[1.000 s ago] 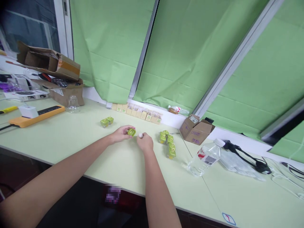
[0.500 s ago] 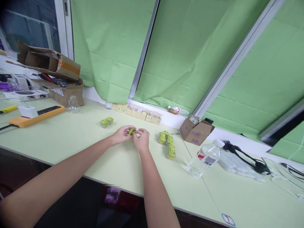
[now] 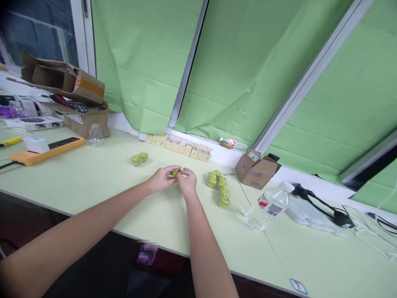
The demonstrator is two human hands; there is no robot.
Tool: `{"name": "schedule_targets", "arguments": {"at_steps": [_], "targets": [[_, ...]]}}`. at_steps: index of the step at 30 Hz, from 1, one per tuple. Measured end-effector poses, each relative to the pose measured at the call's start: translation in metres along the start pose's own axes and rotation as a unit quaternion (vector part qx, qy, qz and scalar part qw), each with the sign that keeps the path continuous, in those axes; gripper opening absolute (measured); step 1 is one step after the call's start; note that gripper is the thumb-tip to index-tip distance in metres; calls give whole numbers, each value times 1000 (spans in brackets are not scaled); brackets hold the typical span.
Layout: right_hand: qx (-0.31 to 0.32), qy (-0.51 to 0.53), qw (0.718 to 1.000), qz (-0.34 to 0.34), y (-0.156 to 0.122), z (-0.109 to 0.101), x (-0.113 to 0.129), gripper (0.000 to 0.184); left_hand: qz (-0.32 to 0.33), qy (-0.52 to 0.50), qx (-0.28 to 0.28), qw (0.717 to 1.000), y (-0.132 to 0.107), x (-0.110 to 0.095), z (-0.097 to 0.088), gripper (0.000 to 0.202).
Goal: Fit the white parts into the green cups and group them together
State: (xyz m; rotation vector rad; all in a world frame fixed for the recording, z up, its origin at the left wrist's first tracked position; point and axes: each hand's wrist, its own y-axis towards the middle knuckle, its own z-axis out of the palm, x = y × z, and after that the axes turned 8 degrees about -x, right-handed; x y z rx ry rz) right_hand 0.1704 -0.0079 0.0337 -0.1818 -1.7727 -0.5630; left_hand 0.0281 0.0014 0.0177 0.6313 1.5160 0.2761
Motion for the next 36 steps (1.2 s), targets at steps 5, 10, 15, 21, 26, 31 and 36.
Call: {"name": "schedule_targets", "arguments": {"at_steps": [5,10,15,21,26,31,36], "targets": [[-2,9,1000,-6,-2,0,3,10,-2,1,-7,1000,0,-3,1,54],[-13,13,1000,-15,-4,2,3,12,6,7,-19,1000,0,-7,1,53],[-24,1,999,-36,-5,6,2,15,11,51,-19,998,-2,-14,1,52],[-36,-4,999,-28,-2,4,1,19,-6,48,-20,999,-1,-8,-4,50],[-14,-36,997,-69,-1,2,1,21,-17,17,-30,999,1,-4,-7,49],[14,-34,996,-76,-2,3,1,15,6,31,-25,999,-1,-5,-1,48],[6,5,999,-39,-1,4,-2,14,21,33,-15,999,-2,-5,0,48]]}}
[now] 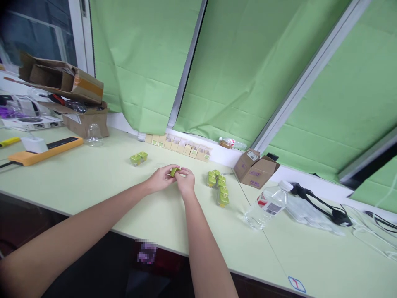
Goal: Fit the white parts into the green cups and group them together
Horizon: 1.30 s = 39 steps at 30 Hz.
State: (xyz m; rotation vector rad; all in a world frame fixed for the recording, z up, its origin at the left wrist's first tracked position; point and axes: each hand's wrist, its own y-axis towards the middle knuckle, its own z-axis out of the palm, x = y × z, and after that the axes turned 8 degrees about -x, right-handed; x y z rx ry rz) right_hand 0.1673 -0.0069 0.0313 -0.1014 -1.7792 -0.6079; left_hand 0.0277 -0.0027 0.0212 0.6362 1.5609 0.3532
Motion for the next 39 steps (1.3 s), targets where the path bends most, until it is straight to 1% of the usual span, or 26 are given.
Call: {"name": "schedule_targets", "arguments": {"at_steps": [3,7,11,14,17,19,21,24,26,28,31,34,39], "targets": [[-11,9,1000,16,-1,-1,2,13,5,7,2,1000,0,-3,0,47],[-19,0,1000,7,-2,-1,5,11,6,14,6,1000,0,-8,1,46],[-21,3,1000,17,-3,-3,11,14,-1,22,-6,1000,2,-4,-3,45],[-33,42,998,46,-1,-8,18,18,-30,25,-36,999,6,7,-14,46],[-40,105,991,72,1,-13,24,16,-56,25,-80,995,10,16,-25,48],[-38,134,987,78,2,-14,26,13,-72,14,-106,992,12,17,-28,47],[-42,153,984,86,3,-13,25,12,-96,-14,-112,989,13,16,-28,46],[-60,180,977,100,4,-10,21,13,-135,-56,-100,984,13,15,-24,42],[-72,202,972,101,6,-10,18,16,-153,-60,-95,982,12,17,-23,39],[-72,209,970,99,7,-11,16,19,-168,-41,-90,981,12,20,-23,40],[-55,186,974,113,8,-12,13,15,-179,14,-85,980,11,26,-24,41],[-42,157,977,136,7,-12,13,13,-170,68,-81,980,10,29,-26,40],[-26,123,982,141,3,-11,14,21,-145,119,-96,977,9,28,-29,40]]}}
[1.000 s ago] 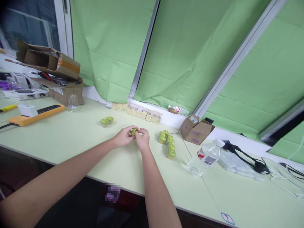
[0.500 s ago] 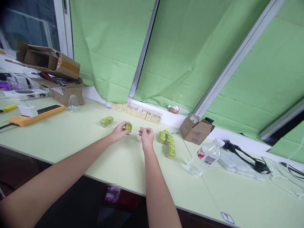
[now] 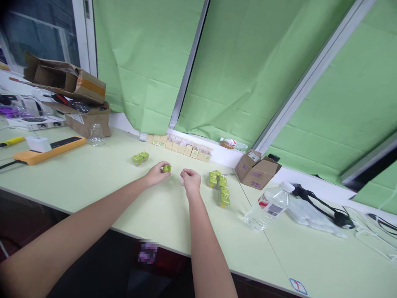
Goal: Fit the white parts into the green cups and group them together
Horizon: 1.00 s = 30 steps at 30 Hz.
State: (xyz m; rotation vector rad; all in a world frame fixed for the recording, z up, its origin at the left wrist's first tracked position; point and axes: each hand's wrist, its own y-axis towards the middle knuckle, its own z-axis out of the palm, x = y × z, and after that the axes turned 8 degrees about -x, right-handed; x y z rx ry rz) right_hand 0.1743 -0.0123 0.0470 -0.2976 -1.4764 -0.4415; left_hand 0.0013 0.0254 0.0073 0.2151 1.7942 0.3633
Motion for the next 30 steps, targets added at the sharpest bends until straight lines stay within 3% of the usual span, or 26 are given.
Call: {"name": "schedule_targets", "arguments": {"at_steps": [7,16,20,27,30], "targets": [[22,23,999,-37,0,3,-3,20,83,-5,21,996,-10,-15,0,42],[38,-173,969,-171,5,-1,-11,30,75,-37,96,992,-17,-21,4,41],[34,-206,960,-189,8,-1,-15,33,107,-39,98,989,-14,-18,3,41],[54,-228,950,-206,1,-1,-11,25,85,-70,77,991,-11,-12,5,40],[69,-246,943,-214,-4,-1,-8,22,115,-47,64,990,-11,-12,5,38]]}}
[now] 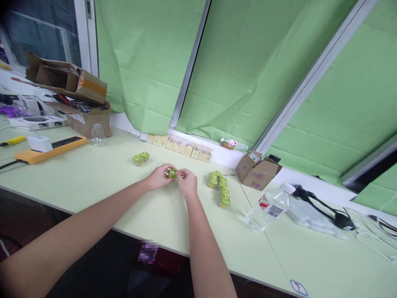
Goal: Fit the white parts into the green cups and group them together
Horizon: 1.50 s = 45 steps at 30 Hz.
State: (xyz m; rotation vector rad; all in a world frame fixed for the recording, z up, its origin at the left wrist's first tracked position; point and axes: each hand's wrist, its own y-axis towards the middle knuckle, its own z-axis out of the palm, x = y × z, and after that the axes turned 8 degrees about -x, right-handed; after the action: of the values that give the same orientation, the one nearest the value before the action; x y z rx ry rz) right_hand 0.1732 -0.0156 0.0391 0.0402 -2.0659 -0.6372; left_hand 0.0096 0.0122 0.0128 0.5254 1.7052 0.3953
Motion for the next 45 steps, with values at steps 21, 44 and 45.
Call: {"name": "schedule_targets", "arguments": {"at_steps": [21,44,45], "targets": [[8,-83,995,-49,-13,4,11,20,156,157,40,974,-11,-25,2,44],[-32,-23,999,-13,-3,2,3,18,96,98,-12,990,-1,-4,1,42],[-35,-25,999,-15,-3,2,3,18,96,96,-14,991,-1,-3,1,43]]}}
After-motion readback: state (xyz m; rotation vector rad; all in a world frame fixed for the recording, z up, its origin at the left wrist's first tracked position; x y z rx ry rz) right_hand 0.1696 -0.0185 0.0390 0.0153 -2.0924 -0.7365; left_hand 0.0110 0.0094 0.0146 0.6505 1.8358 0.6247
